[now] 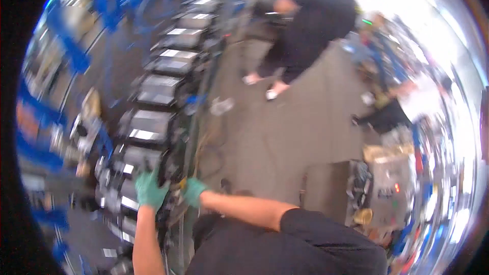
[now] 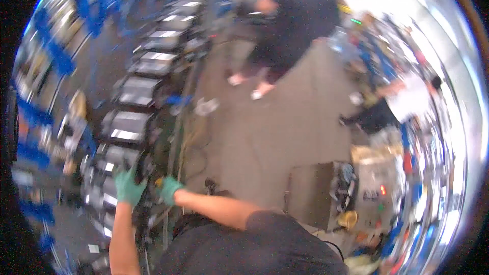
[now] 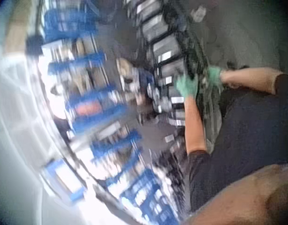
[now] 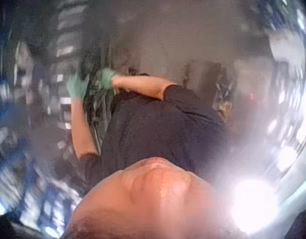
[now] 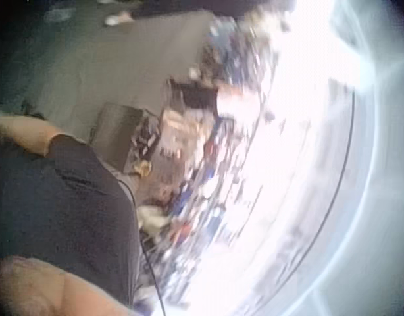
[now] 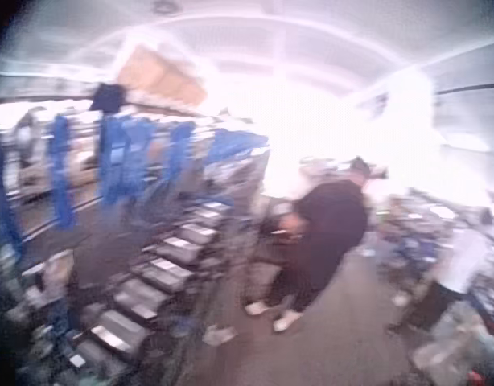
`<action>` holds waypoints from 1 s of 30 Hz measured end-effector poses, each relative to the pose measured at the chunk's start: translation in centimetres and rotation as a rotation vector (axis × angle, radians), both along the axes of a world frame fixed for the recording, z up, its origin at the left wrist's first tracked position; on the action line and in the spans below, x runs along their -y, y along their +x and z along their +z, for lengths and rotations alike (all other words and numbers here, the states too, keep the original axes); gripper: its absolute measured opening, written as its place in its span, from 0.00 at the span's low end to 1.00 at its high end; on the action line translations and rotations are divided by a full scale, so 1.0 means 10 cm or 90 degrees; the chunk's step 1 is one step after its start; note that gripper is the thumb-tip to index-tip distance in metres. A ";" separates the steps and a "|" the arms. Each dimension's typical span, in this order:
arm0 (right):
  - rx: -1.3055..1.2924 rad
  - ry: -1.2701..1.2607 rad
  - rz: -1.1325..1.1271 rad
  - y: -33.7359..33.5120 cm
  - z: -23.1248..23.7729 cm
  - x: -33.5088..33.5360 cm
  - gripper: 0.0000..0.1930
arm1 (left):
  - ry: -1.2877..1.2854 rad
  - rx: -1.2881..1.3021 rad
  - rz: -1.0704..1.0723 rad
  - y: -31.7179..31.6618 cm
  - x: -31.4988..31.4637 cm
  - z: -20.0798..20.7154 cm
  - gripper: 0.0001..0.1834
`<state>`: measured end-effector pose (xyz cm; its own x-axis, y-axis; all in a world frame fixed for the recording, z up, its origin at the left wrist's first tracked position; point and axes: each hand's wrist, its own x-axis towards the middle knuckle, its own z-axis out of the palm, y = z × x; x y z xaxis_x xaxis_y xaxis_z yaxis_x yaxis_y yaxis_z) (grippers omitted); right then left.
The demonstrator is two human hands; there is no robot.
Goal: The person connects wires to a row of pumps using pliers, carries a crate of metal discs from a storage area, and places the discs onto the top of each pump one by one.
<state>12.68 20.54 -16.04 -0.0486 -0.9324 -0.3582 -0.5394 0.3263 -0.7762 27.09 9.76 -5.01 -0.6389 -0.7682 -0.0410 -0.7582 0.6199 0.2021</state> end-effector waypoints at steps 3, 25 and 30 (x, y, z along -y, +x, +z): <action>0.075 0.089 -0.067 0.21 0.09 0.18 0.20 | 0.023 0.001 0.043 0.12 -0.06 0.06 0.47; 0.280 0.237 -0.143 -0.13 0.54 0.53 0.21 | 0.001 0.076 -0.014 0.04 -0.08 0.14 0.48; -0.195 0.006 0.141 0.13 -0.23 0.28 0.24 | -0.060 0.044 -0.050 0.02 -0.15 0.16 0.43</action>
<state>13.95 17.71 -18.34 0.0471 -0.9288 -0.3675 -0.8040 0.1830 -0.5658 27.32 11.27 -3.37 -0.6955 -0.7183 -0.0170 -0.7166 0.6917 0.0899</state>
